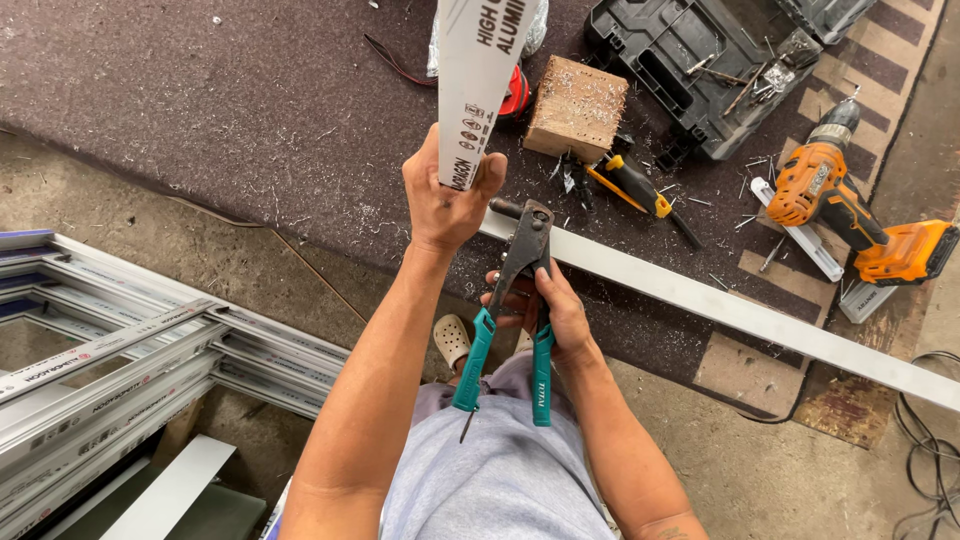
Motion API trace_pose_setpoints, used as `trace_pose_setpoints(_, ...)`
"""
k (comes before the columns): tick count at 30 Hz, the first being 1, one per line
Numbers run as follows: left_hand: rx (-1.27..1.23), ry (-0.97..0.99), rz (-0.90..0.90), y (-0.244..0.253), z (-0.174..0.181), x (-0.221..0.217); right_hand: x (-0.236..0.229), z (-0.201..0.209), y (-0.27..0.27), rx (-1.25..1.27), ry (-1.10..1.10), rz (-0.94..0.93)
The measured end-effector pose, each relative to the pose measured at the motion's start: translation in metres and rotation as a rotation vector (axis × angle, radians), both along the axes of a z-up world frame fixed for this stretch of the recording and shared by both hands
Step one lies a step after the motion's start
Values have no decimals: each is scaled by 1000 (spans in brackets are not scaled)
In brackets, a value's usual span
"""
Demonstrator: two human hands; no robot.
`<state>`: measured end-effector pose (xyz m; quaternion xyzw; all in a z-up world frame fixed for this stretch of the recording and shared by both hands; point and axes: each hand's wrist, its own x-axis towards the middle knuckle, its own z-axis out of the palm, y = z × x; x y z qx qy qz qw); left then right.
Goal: The person assembles aluminum profiles by drilling holes and inserting rivets. They use a cordless drill to create holes in the profiles and a rivet gun to fasten the pieces together. The person repeatedly positions the profiles, drills, and rivets to join the components.
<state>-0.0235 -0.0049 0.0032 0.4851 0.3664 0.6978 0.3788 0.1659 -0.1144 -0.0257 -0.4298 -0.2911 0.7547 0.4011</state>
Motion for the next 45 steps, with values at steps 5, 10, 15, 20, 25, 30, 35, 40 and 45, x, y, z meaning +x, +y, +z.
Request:
trace_pose_setpoints(5,25,80,47,0,2,-1,9,-3,2,-15,32,38)
trace_pose_setpoints(10,2,95,60,-2,4,-2,5,-8,6,-43,38,51)
trace_pose_setpoints(15,-21,7,5,-3,3,-1,25,-11,20,-193,-26,261)
trace_pose_setpoints(20,-21,33,20,-3,4,0,37,1,39,-335,-3,328)
trace_pose_setpoints(25,11,121,72,-1,5,-1,1,-21,12,-115,691,148)
trace_pose_setpoints(30,15,120,65,0,3,-3,-19,-16,-29,-126,938,142)
trace_pose_setpoints(35,-11,137,92,-1,0,-1,-25,-10,-61,-90,852,222)
trace_pose_setpoints(40,40,149,99,-2,4,-2,-29,-21,-61,-343,838,277)
trace_pose_setpoints(45,35,172,126,-2,5,-2,-36,-61,-62,-229,902,205)
